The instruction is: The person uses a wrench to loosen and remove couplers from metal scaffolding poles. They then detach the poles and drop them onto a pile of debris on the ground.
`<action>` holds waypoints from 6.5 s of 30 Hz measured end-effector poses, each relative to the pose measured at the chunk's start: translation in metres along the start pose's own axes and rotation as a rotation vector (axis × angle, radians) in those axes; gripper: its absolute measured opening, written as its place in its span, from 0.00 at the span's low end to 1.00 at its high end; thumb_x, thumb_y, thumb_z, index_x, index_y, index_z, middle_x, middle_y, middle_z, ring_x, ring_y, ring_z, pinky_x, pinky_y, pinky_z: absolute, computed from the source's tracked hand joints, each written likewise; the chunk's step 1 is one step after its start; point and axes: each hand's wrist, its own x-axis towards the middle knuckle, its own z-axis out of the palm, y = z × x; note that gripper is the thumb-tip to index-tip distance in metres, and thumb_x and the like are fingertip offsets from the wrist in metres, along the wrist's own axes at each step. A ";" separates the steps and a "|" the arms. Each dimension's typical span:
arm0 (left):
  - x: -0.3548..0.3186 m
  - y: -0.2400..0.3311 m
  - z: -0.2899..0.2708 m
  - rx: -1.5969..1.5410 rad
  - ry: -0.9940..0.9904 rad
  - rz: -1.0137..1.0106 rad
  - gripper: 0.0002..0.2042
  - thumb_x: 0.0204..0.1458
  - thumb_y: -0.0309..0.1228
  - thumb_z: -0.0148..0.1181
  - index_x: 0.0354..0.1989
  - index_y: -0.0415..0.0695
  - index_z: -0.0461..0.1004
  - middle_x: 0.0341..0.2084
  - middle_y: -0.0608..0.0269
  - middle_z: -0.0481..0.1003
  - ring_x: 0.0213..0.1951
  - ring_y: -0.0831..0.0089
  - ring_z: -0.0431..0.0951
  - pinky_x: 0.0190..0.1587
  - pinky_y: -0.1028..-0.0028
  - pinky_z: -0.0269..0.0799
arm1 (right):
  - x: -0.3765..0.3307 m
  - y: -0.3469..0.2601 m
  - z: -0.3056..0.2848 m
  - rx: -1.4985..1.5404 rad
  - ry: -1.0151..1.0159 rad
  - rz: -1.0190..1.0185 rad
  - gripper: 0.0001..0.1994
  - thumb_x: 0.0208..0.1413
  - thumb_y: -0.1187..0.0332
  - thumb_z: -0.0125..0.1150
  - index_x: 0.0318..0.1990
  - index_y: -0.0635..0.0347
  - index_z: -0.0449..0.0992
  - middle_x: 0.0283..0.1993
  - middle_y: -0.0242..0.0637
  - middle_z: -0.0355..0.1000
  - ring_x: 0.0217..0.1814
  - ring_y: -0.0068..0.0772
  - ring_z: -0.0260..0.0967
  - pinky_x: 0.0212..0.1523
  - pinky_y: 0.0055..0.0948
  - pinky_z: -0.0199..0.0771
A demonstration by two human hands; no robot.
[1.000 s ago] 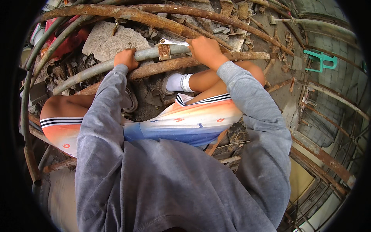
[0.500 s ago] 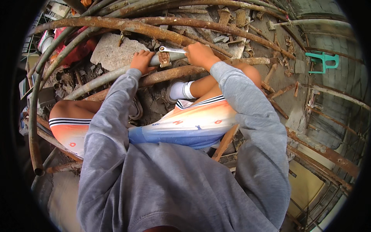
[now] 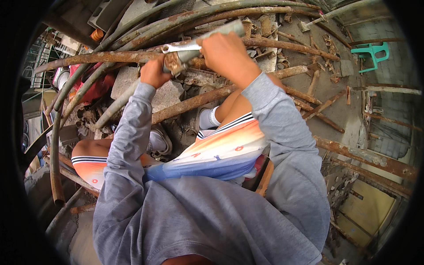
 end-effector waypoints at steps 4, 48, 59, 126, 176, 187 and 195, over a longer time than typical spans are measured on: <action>0.017 -0.010 -0.001 0.146 0.113 -0.207 0.29 0.39 0.47 0.72 0.47 0.45 0.71 0.44 0.53 0.76 0.49 0.54 0.76 0.48 0.55 0.73 | 0.042 0.019 0.006 -0.069 0.014 -0.031 0.14 0.58 0.63 0.59 0.50 0.47 0.82 0.36 0.45 0.80 0.38 0.48 0.78 0.40 0.47 0.76; -0.006 -0.098 0.056 0.195 -0.135 -0.412 0.18 0.41 0.39 0.70 0.40 0.50 0.74 0.38 0.59 0.81 0.42 0.57 0.82 0.44 0.59 0.79 | 0.171 0.101 0.134 0.264 0.850 0.313 0.12 0.51 0.59 0.64 0.22 0.55 0.80 0.20 0.37 0.76 0.21 0.37 0.74 0.27 0.38 0.76; -0.008 -0.104 0.054 0.187 -0.178 -0.424 0.18 0.40 0.39 0.70 0.41 0.49 0.75 0.37 0.57 0.81 0.41 0.57 0.82 0.45 0.59 0.79 | 0.190 0.123 0.141 1.091 0.354 0.499 0.18 0.58 0.57 0.67 0.24 0.60 0.74 0.18 0.31 0.67 0.17 0.26 0.61 0.20 0.33 0.66; -0.006 -0.104 0.057 0.309 -0.170 -0.419 0.25 0.37 0.47 0.71 0.46 0.56 0.77 0.36 0.56 0.82 0.41 0.57 0.83 0.45 0.60 0.78 | 0.039 -0.034 0.174 2.389 1.568 0.489 0.25 0.71 0.48 0.42 0.21 0.48 0.56 0.16 0.25 0.48 0.19 0.23 0.44 0.32 0.32 0.58; -0.004 -0.090 0.042 0.186 -0.257 -0.434 0.22 0.42 0.45 0.70 0.45 0.51 0.76 0.40 0.56 0.82 0.44 0.57 0.82 0.49 0.61 0.78 | -0.012 -0.087 0.182 0.463 0.278 0.577 0.18 0.61 0.69 0.58 0.59 0.51 0.76 0.32 0.55 0.76 0.32 0.60 0.74 0.33 0.48 0.74; -0.007 -0.095 0.043 0.181 -0.220 -0.381 0.20 0.41 0.43 0.70 0.43 0.50 0.75 0.39 0.57 0.82 0.44 0.57 0.82 0.47 0.60 0.78 | -0.009 -0.076 0.187 0.402 0.397 0.858 0.17 0.54 0.48 0.66 0.34 0.53 0.83 0.26 0.47 0.77 0.31 0.55 0.76 0.31 0.48 0.74; -0.002 -0.101 0.046 0.216 -0.214 -0.405 0.21 0.40 0.45 0.70 0.43 0.52 0.77 0.37 0.55 0.82 0.42 0.55 0.82 0.46 0.59 0.79 | -0.006 -0.056 0.210 1.286 0.047 0.574 0.12 0.67 0.61 0.56 0.38 0.64 0.73 0.20 0.30 0.69 0.16 0.22 0.68 0.21 0.26 0.68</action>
